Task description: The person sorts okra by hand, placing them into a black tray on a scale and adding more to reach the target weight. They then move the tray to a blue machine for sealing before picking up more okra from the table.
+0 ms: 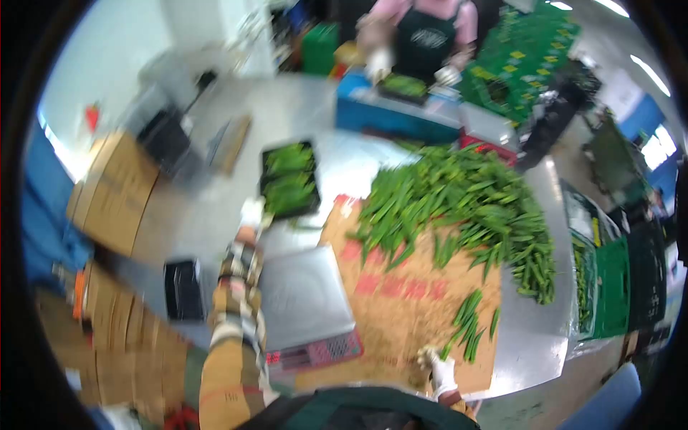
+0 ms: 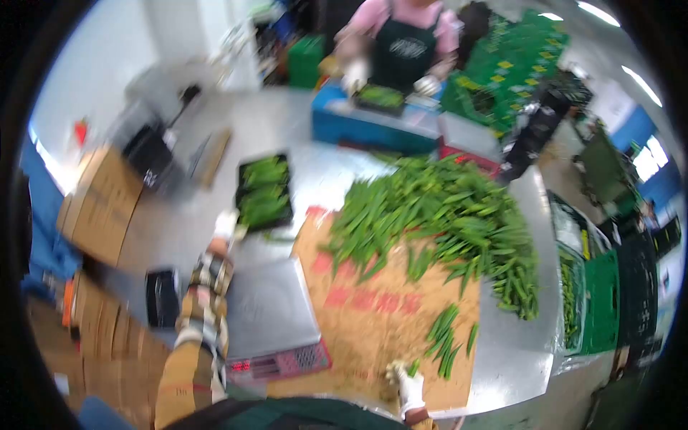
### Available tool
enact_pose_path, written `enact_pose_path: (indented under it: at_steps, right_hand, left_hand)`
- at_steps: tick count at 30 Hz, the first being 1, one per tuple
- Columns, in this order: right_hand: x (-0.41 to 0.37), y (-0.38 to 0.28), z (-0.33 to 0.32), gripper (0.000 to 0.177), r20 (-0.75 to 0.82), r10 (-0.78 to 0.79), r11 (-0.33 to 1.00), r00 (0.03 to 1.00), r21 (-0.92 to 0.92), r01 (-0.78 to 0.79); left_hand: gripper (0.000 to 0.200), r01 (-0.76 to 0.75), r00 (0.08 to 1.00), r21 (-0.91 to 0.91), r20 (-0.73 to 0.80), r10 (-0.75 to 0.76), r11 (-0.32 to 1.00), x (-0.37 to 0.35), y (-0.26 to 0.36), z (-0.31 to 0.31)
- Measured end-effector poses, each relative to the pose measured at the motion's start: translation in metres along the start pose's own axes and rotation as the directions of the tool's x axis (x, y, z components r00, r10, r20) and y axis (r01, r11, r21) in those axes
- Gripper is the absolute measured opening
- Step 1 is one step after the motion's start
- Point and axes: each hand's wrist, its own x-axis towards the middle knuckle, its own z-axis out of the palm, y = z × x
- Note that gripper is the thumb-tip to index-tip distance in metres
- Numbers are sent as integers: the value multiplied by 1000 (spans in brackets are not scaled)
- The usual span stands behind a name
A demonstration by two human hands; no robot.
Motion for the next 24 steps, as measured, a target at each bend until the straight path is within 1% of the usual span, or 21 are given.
enact_pose_path:
  at_steps: [1,2,3,5,6,7,9,11,12,13,14,15,16,17,18,20,21,22,23,24]
  right_hand:
    - [-5,-1,3,17,-6,-7,1000,1000,-1,7]
    - [-6,0,3,16,-13,8,999,1000,-42,-8]
    - [-3,1,2,16,-24,4,997,1000,-73,-6]
    - [-2,0,3,17,-19,48,993,999,-103,-50]
    - [-2,-1,4,17,-9,74,992,997,-99,-75]
    - [-1,-2,6,17,3,90,992,996,-90,-89]
    - [1,-3,13,17,46,48,989,998,-140,-41]
    - [1,-8,17,18,88,1,986,996,-167,14]
    - [-1,-11,20,18,110,-27,985,994,-164,45]
    - [-3,-14,22,19,125,-56,985,991,-157,75]
    - [-6,-18,23,19,120,-74,979,990,-181,95]
    - [-7,-18,20,20,119,-97,974,988,-194,119]
    - [-7,-16,15,21,118,-118,968,986,-206,141]
    - [-9,-14,10,21,116,-137,963,984,-218,160]
    - [-13,-16,9,22,98,-137,962,986,-222,156]
    - [-18,-20,6,22,80,-128,976,988,-168,140]
    - [-21,-21,7,22,66,-124,982,990,-132,132]
    - [-25,-26,10,26,87,-124,985,988,-109,133]
    - [-23,-28,14,31,129,-95,994,987,-38,100]
    - [-28,-39,26,34,212,-77,994,974,92,58]
  left_hand:
    - [43,339,934,-472,66,-351,814,-4,15,-7]
    - [53,495,773,-727,117,-624,476,-7,29,-13]
    - [51,263,790,-210,-513,-335,942,-22,40,-4]
    - [42,146,920,-138,-346,-186,980,-56,100,-68]
    - [37,37,980,-235,-180,-81,971,-59,103,-63]
    - [33,-62,998,-347,-35,53,936,-58,108,-66]
    - [23,-158,963,-82,208,172,984,-65,130,-76]
    - [26,-247,949,4,203,241,969,-59,131,-48]
    - [26,-249,937,57,268,225,967,-55,137,-46]
    - [20,-289,953,168,147,266,942,-55,143,-42]
    - [21,-234,960,146,191,205,961,-51,148,-40]
    - [22,-184,960,128,238,150,975,-48,161,-54]
    - [23,41,966,37,253,-49,998,-41,159,-42]
    - [24,100,964,77,239,-116,992,-32,153,-24]
    - [23,48,949,79,306,-70,996,-27,145,-15]
    - [22,-4,934,-36,358,16,999,-25,146,-23]
    - [21,-12,938,-152,341,64,988,-29,160,-43]
    - [21,33,936,-354,338,95,935,-47,191,-78]
    - [24,100,918,-588,365,153,803,-65,216,-89]
    - [27,-101,853,-597,360,378,796,-89,251,-127]
